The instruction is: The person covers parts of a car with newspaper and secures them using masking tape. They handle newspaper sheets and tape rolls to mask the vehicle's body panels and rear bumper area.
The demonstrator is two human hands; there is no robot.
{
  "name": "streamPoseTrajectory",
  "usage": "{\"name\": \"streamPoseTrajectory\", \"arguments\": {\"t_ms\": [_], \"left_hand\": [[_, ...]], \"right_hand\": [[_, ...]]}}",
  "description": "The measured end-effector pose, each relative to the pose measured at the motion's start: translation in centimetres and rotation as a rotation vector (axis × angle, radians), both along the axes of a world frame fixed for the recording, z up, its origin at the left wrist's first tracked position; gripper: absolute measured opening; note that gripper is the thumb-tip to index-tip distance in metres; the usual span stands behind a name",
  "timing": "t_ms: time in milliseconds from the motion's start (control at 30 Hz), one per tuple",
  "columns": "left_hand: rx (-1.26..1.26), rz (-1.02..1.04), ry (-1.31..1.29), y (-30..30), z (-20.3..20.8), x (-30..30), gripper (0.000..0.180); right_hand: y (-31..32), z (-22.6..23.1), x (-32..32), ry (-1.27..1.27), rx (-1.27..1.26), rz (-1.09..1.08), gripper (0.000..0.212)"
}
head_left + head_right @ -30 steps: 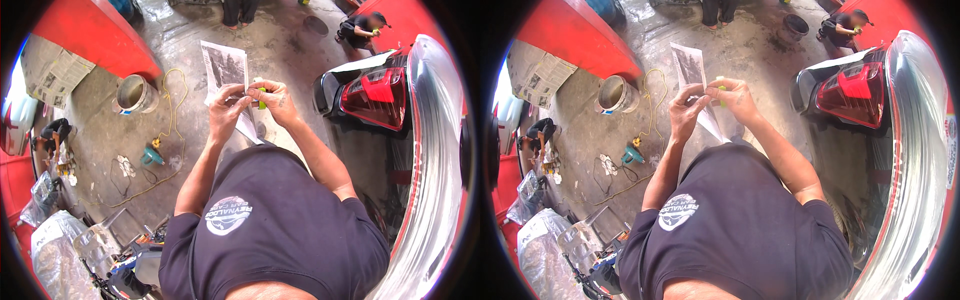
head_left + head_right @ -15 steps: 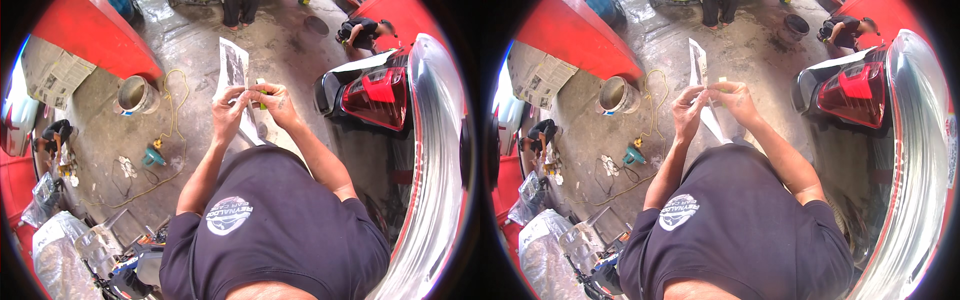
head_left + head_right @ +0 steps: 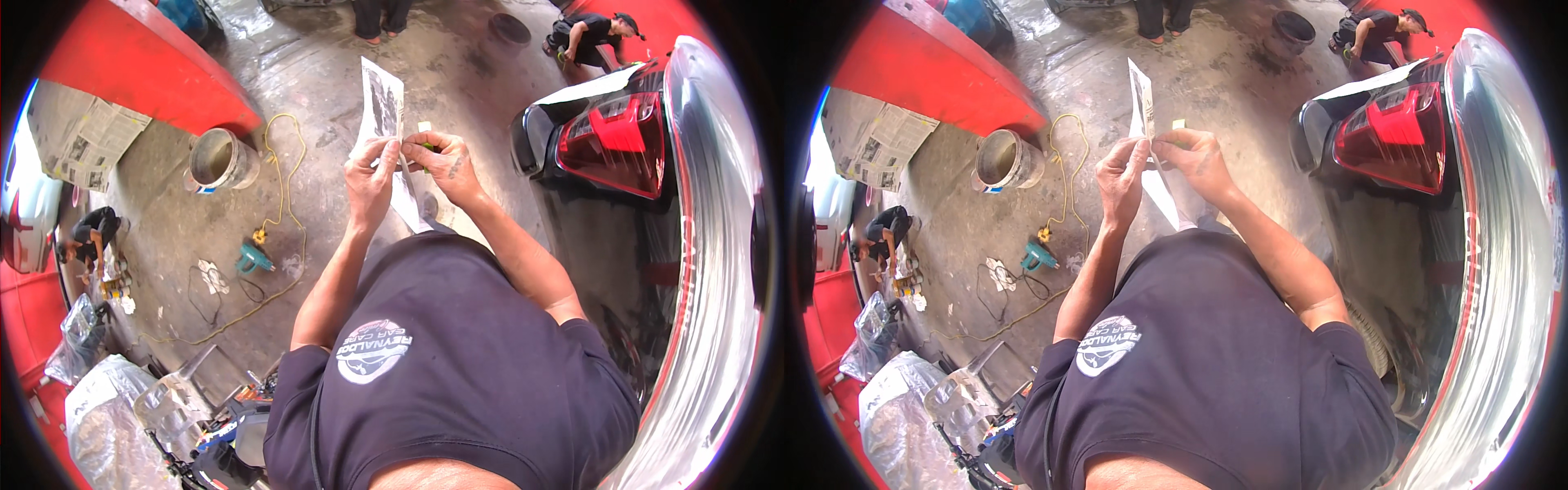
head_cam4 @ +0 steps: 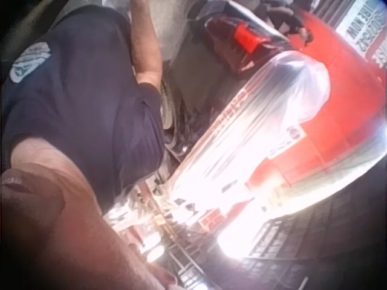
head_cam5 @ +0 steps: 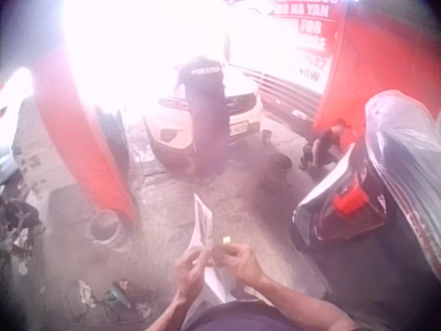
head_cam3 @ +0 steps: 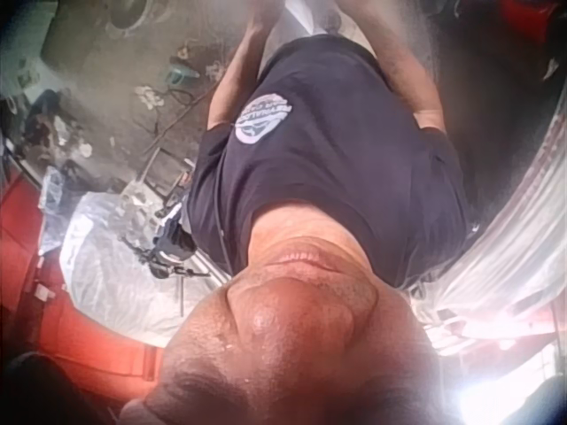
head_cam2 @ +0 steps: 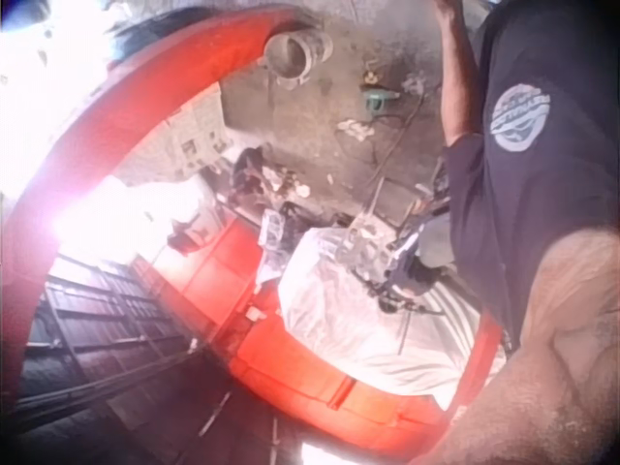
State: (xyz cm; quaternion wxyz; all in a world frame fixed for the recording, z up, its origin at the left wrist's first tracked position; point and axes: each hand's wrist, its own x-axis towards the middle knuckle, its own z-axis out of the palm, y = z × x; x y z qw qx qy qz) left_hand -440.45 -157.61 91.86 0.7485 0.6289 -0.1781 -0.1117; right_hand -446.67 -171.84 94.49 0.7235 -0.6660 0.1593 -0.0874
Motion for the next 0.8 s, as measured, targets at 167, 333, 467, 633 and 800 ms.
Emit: {"name": "streamPoseTrajectory", "arguments": {"t_ms": [167,333,467,633,800], "left_hand": [[0.026,-0.02,-0.012,-0.3,1.1,-0.3,0.02],[0.014,-0.025,-0.012,-0.5,0.4,0.1,0.018],[0.04,-0.018,0.023,-0.8,1.0,0.0,0.016],[0.148,-0.002,-0.168,-1.3,0.0,0.7,0.018],[0.239,0.0,-0.261,-3.2,1.4,0.8,0.016]], "right_hand": [[-0.3,-0.5,-0.1,-0.003,-0.01,-0.011,0.026],[-0.1,-0.6,0.0,0.0,-0.089,-0.024,0.025],[-0.6,-1.4,0.0,-0.013,-0.137,-0.045,0.024],[-0.4,-0.6,0.7,-0.037,-0.063,-0.098,0.018],[-1.9,-0.2,1.6,-0.031,-0.235,-0.152,0.017]]}}
